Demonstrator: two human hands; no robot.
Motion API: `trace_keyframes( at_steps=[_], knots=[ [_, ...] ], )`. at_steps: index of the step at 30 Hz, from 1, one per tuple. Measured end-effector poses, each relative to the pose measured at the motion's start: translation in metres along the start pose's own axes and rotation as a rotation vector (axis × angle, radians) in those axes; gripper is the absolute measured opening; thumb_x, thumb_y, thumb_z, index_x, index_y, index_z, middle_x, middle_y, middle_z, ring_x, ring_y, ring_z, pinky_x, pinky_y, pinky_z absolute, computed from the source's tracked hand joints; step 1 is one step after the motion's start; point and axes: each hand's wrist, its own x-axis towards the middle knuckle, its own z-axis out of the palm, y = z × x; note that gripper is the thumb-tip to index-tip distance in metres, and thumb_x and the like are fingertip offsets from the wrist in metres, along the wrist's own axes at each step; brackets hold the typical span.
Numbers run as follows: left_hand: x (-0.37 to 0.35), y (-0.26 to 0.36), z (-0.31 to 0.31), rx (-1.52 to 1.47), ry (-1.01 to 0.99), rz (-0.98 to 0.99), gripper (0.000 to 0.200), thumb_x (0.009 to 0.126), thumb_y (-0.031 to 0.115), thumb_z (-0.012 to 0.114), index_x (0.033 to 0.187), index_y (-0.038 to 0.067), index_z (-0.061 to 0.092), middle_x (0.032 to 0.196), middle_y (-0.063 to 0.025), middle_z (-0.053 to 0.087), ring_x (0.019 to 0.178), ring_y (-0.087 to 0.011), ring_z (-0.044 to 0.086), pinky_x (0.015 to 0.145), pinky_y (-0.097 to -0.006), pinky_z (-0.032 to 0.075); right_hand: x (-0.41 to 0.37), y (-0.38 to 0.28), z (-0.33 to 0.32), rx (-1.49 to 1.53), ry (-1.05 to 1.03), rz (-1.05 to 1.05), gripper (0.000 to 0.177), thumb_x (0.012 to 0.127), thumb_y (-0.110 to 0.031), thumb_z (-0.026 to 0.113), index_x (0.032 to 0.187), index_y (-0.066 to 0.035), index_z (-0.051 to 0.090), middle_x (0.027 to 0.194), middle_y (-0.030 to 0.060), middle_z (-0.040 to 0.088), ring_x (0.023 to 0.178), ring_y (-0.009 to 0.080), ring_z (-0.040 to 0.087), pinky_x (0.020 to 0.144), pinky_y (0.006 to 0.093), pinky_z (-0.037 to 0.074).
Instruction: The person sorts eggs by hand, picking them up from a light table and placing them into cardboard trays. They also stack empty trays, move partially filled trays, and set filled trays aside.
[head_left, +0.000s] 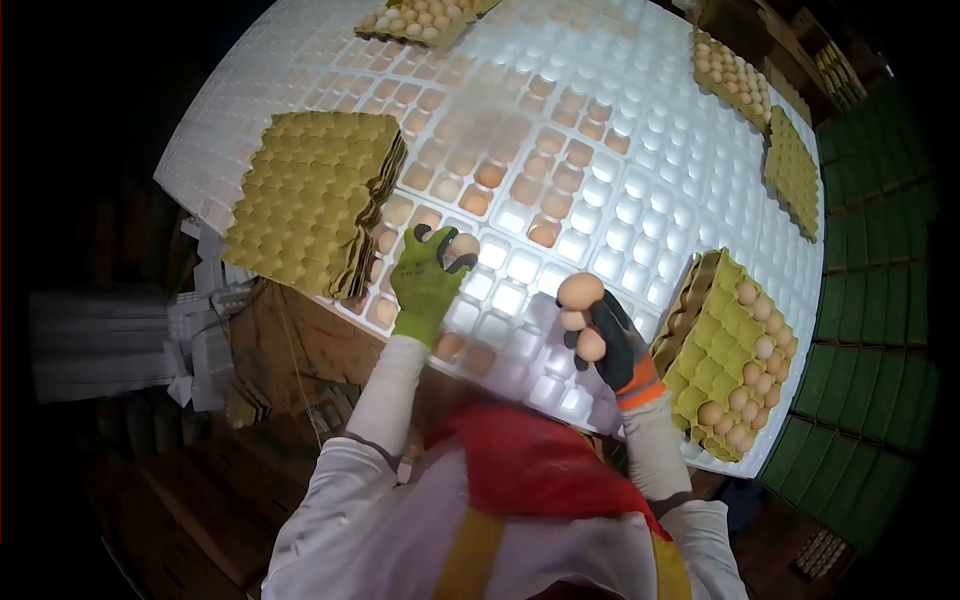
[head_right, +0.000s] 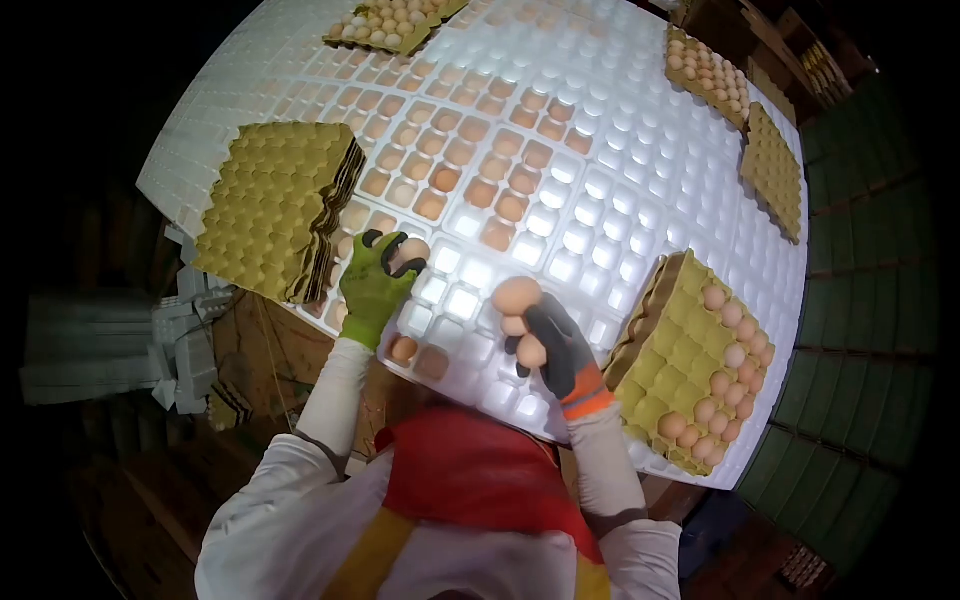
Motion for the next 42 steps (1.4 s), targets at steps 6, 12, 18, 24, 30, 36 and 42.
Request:
trace_keyframes(
  at_steps=[6,12,18,24,30,36,42],
  knots=[
    [0.029,-0.011,0.000,0.167,-0.108,-0.031,0.040,0.081,0.024,0.081,0.118,0.014,0.070,0.117,-0.0090,0.064,0.101,-0.0298,0.067,0.083,-0.0403,0.055,0.132,0.035,0.015,-0.290,0.275,-0.138,0.044,0.096,-0.042,0.072,0.122,-0.007,0.068,0.101,0.0058,0.065,0.075,0.0126,0.065,0.058,0.0262,0.050],
    [-0.017,-0.024,0.004,-0.140,-0.009,-0.016,0.036,0.089,0.025,0.072,0.124,0.016,0.069,0.112,-0.0095,0.070,0.101,-0.0319,0.069,0.084,-0.0424,0.056,0.187,0.027,0.027,-1.302,0.491,-0.276,0.045,0.094,-0.039,0.066,0.136,-0.024,0.063,0.135,0.0128,0.058,0.114,0.0340,0.064,0.095,0.0438,0.052],
    [-0.018,-0.026,-0.002,-0.327,0.009,-0.096,0.033,0.093,0.014,0.067,0.125,0.007,0.067,0.120,-0.0143,0.065,0.101,-0.0323,0.068,0.087,-0.0382,0.055,0.169,0.048,0.056,-1.136,0.248,-0.451,0.045,0.096,-0.040,0.062,0.137,-0.022,0.062,0.131,0.0140,0.062,0.115,0.0330,0.064,0.097,0.0437,0.051],
    [-0.045,-0.031,-0.018,0.019,-0.022,0.144,0.047,0.091,0.015,0.067,0.137,0.011,0.060,0.120,-0.0148,0.060,0.106,-0.0367,0.059,0.093,-0.0467,0.049,0.146,0.063,0.056,-1.518,0.364,-0.576,0.042,0.090,-0.021,0.062,0.132,-0.015,0.063,0.122,0.0080,0.063,0.109,0.0310,0.060,0.101,0.0455,0.044],
    [-0.055,-0.036,0.004,0.086,-0.068,0.151,0.050,0.085,0.007,0.062,0.134,0.011,0.061,0.124,-0.0169,0.059,0.113,-0.0394,0.054,0.099,-0.0515,0.041,0.138,0.092,0.043,-1.199,0.339,-0.761,0.035,0.088,-0.011,0.065,0.123,-0.013,0.066,0.119,0.0121,0.064,0.110,0.0363,0.058,0.098,0.0485,0.044],
    [-0.061,-0.018,0.007,0.125,0.055,0.255,0.044,0.086,0.004,0.060,0.130,0.005,0.066,0.128,-0.0182,0.058,0.119,-0.0377,0.056,0.103,-0.0502,0.044,-0.021,0.047,0.027,-0.836,0.237,-0.771,0.035,0.093,-0.015,0.069,0.128,-0.012,0.065,0.114,0.0129,0.065,0.103,0.0341,0.063,0.088,0.0450,0.051],
    [-0.087,0.171,0.023,-0.720,-0.381,0.297,0.046,0.084,0.000,0.068,0.130,0.000,0.064,0.125,-0.0148,0.062,0.113,-0.0290,0.064,0.097,-0.0371,0.053,-0.216,-0.002,-0.116,-1.414,0.800,-0.829,0.036,0.082,-0.010,0.080,0.117,-0.009,0.072,0.103,0.0082,0.069,0.090,0.0290,0.066,0.074,0.0402,0.054]
  ],
)
